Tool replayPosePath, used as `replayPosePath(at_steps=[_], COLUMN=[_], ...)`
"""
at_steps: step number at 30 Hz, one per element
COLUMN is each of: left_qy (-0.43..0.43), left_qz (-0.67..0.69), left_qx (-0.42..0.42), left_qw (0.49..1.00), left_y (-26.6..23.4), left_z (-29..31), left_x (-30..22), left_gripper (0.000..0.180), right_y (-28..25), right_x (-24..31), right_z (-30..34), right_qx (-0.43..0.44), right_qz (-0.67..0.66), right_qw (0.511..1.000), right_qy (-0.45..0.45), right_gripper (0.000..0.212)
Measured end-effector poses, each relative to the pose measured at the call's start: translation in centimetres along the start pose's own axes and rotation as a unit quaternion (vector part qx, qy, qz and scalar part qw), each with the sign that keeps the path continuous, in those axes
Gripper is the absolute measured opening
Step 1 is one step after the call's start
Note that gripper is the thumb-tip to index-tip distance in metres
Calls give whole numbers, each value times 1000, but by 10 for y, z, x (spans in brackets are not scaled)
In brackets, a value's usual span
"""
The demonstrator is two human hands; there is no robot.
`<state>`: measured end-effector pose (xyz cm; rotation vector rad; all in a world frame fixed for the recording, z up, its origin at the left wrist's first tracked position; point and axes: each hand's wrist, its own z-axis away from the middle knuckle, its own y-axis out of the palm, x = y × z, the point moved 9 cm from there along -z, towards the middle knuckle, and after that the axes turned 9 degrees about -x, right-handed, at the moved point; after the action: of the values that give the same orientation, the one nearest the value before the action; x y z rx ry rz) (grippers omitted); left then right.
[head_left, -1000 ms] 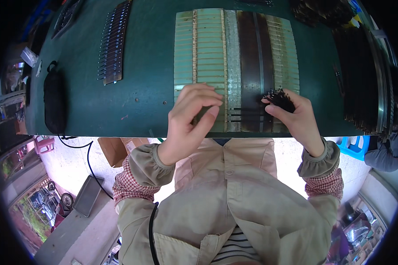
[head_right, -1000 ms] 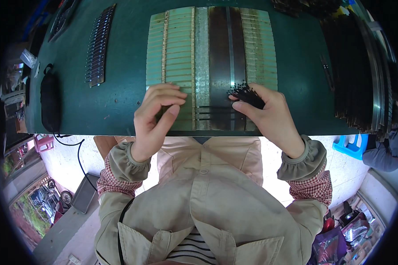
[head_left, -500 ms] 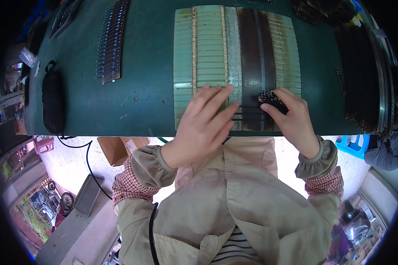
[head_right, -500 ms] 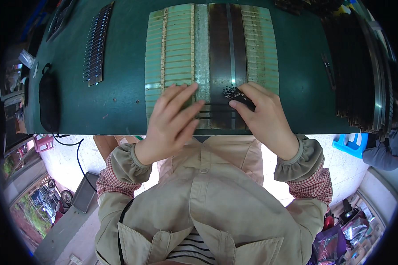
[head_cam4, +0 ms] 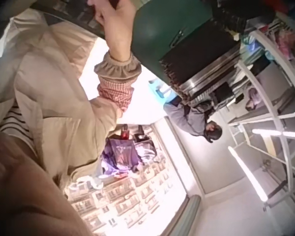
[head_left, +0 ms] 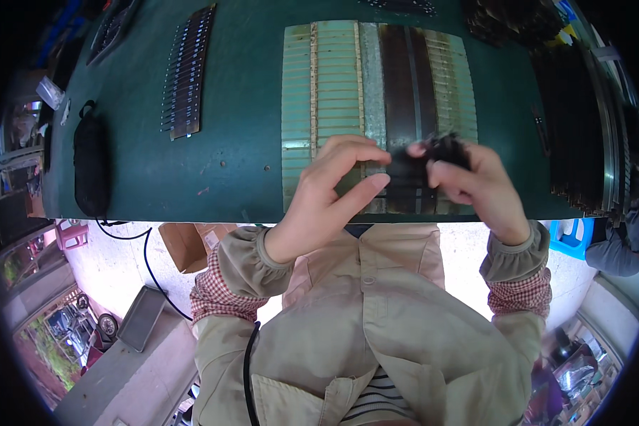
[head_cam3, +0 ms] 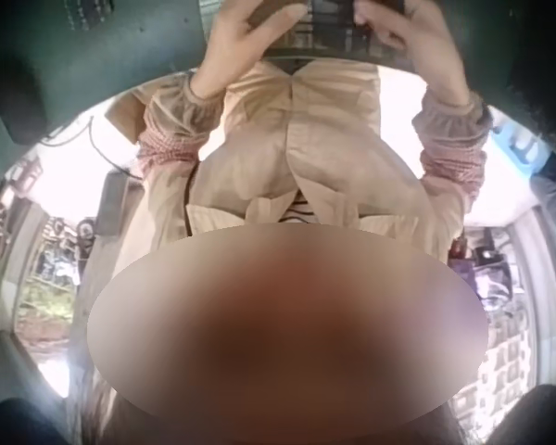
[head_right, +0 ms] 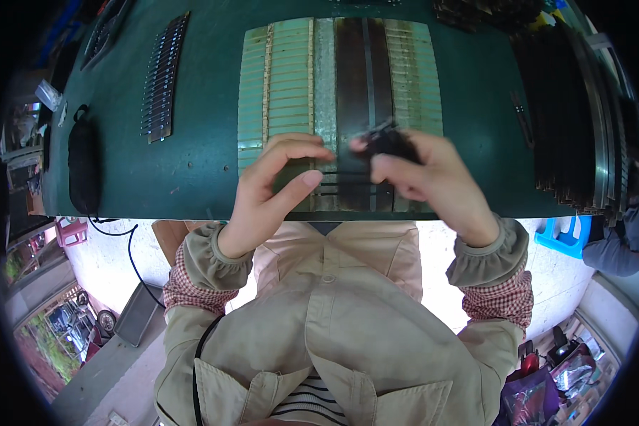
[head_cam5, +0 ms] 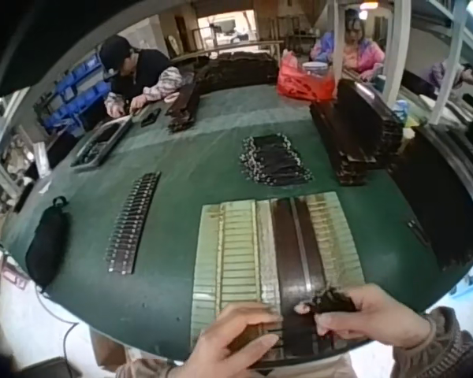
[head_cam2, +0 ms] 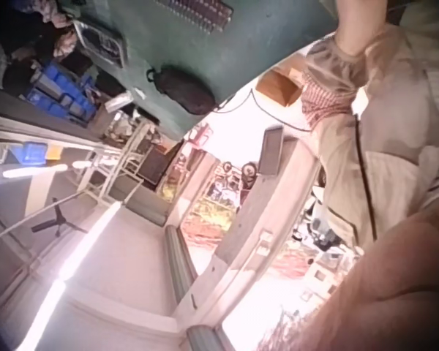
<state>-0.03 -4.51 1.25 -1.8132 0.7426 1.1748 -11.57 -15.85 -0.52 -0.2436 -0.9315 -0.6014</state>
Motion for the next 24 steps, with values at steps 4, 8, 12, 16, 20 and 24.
replayPosePath(at_steps=[4,8,12,16,20,24], left_qy=[-148,-136,-114,-76,-56,49], left_qz=[173,209,200,146,147,-36], left_qx=[-8,-26,-48,-35,-31,-52], left_qw=[974,968,972,986,987,997], left_y=[17,19,16,16,0,-12], left_z=[2,1,-3,-4,-1,0], left_x=[26,30,23,20,21,7], left_gripper=[11,7,7,7,6,9], right_y=[22,16,15,15,2,-9], right_x=[-1,-3,-6,-6,0,-2], right_z=[-3,-6,-7,-9,-6,-10], right_qx=[25,8,4,-20,-56,-91], right_qz=[72,67,88,86,90,137], right_qw=[996,998,996,996,993,971], right_qy=[-38,-14,-28,-26,-58,-172], right_gripper=[20,18,17,17,18,19])
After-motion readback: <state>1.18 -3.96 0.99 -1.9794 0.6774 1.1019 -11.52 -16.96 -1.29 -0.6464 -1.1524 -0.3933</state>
